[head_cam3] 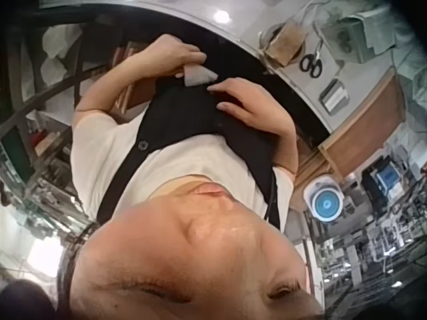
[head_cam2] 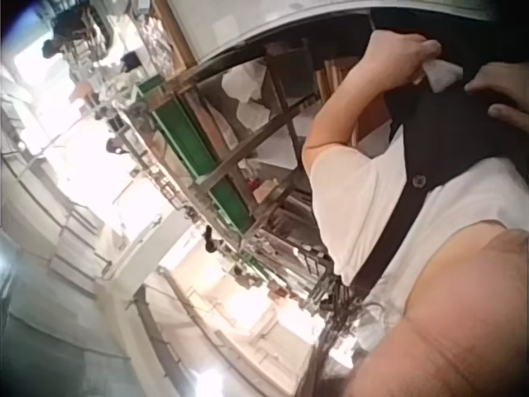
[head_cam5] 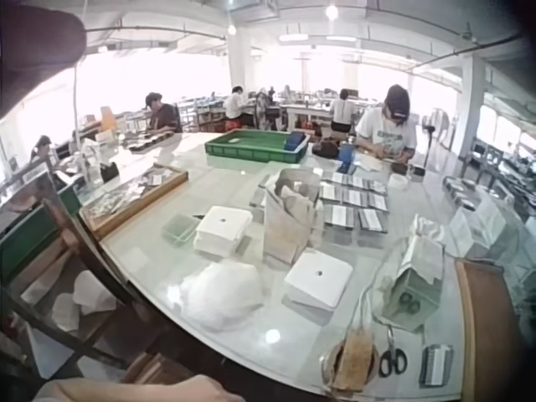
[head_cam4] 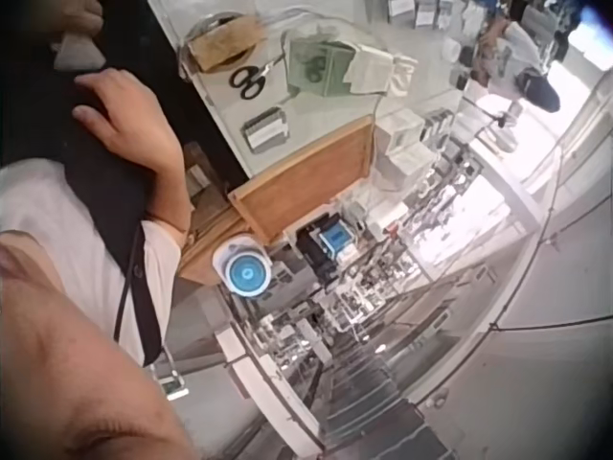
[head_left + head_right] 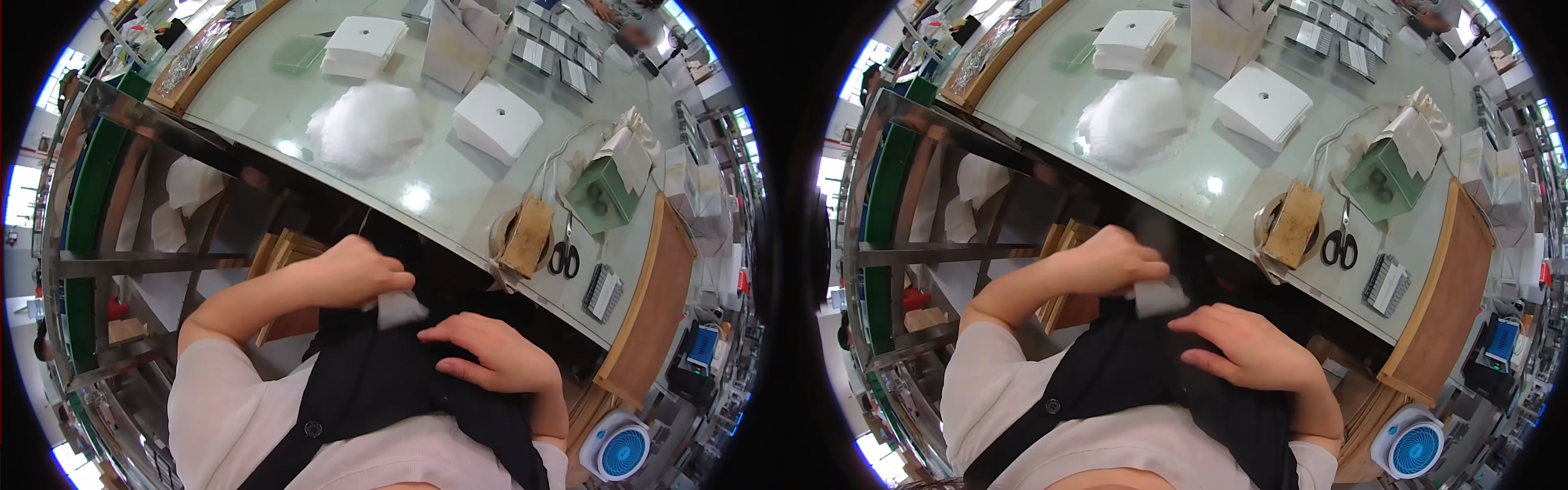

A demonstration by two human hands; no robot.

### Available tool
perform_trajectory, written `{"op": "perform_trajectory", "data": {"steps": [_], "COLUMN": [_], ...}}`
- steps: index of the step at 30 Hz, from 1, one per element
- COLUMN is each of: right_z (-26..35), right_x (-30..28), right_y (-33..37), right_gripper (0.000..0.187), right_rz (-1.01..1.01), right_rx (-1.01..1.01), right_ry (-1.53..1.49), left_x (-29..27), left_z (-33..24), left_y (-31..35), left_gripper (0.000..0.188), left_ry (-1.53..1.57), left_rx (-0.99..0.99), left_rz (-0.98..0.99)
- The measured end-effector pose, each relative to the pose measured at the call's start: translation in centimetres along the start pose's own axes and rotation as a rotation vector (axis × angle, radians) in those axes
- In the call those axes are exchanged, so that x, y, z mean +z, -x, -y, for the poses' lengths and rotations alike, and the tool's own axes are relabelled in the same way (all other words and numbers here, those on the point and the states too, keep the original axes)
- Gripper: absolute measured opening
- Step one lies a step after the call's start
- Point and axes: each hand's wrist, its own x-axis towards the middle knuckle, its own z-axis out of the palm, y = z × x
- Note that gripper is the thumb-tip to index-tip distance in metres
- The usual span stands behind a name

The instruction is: Assembling small solar panel cells into protective foam components and frames.

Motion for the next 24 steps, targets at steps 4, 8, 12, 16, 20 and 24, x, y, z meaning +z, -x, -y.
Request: {"op": "perform_trajectory", "data": {"steps": [4, 8, 12, 16, 20, 24], "right_z": [-0.2, -0.9, -1.4, 0.5, -0.4, 0.6], "right_x": [-0.4, -0.9, -0.3, -1.2, -1.0, -4.5], "right_y": [1.0, 0.4, -0.4, -2.2, -2.6, -2.9], "right_gripper": [0.033, 0.023, 0.024, 0.033, 0.048, 0.057], "right_rz": [-0.045, -0.296, -0.741, -1.356, -0.609, -1.089], "right_rx": [0.17, 0.372, 0.234, -0.249, -0.303, -0.105], "right_ry": [-0.206, -0.422, -0.433, 0.68, 1.028, 0.704], "left_x": [-2.7, -1.3, -0.6, -0.4, -0.9, -0.6], "left_z": [-1.7, -2.2, -2.8, -3.2, -3.3, -3.0], "left_y": [0.6, -1.6, -2.6, -3.7, -2.9, -2.0], "left_gripper": [0.031, 0.039, 0.042, 0.041, 0.039, 0.038], "left_ry": [1.575, 1.751, 1.736, 1.756, 1.815, 1.817], "left_rx": [-0.289, -0.265, -0.178, -0.132, -0.113, -0.087], "left_rz": [-0.609, -0.643, -0.726, -0.802, -0.799, -0.896]}}
